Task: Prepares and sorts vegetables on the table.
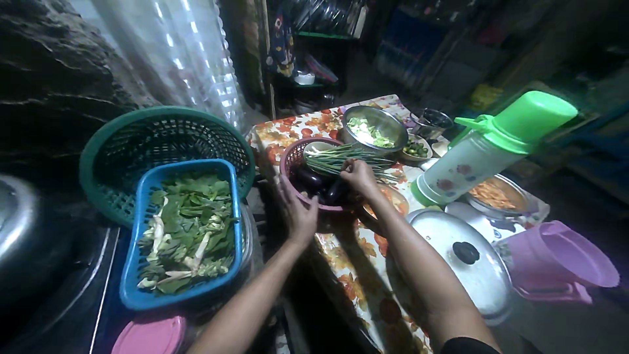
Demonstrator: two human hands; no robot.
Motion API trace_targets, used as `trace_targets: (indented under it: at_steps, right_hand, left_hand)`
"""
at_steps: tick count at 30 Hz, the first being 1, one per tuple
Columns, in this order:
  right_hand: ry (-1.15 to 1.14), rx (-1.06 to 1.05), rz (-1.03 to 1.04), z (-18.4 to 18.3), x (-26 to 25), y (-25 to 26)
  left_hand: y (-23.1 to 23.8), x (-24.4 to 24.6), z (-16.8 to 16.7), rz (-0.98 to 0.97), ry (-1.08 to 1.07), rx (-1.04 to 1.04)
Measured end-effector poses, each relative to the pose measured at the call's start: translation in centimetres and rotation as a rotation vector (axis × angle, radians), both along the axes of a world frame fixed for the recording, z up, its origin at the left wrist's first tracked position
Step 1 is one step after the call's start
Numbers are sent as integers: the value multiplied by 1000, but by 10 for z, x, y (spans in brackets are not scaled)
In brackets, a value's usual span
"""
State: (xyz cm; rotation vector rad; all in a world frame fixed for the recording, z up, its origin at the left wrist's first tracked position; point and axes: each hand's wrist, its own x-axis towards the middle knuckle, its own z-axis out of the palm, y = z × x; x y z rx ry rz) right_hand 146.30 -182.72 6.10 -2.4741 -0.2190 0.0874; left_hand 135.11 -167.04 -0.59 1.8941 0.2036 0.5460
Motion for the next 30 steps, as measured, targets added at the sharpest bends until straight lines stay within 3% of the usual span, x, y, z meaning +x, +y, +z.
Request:
trace_targets:
  at_steps: [2, 5, 12, 15, 17, 20, 23, 26, 30]
  right_hand:
    - [8, -22, 8, 3, -5, 7]
    - [15, 44, 8, 4, -10, 11]
    - [205, 347, -18, 13, -21, -19]
    - [113, 51, 33, 6, -24, -35]
    - [123, -141, 90, -4, -21, -38]
    - [192, -181, 103, -16, -9, -37]
    - [181, -156, 86, -26, 7, -39]
    - [245, -143, 52, -26, 19, -42]
    - [316, -259, 70, -11, 13, -34]
  left_hand:
    - [-10, 2, 19, -203, 44, 229]
    - [-28, 36, 40, -451, 353, 375]
    - [-33, 81, 44, -438, 425, 536]
    - [-28, 83, 37, -408, 349, 523]
    - [-21, 81, 33, -386, 310, 466]
    - [-10, 85, 28, -358, 260, 288]
    - [-3, 96, 27, -305, 129, -156]
    - [-5, 90, 65, -231, 141, -543]
    - [0, 78, 93, -205, 83, -677]
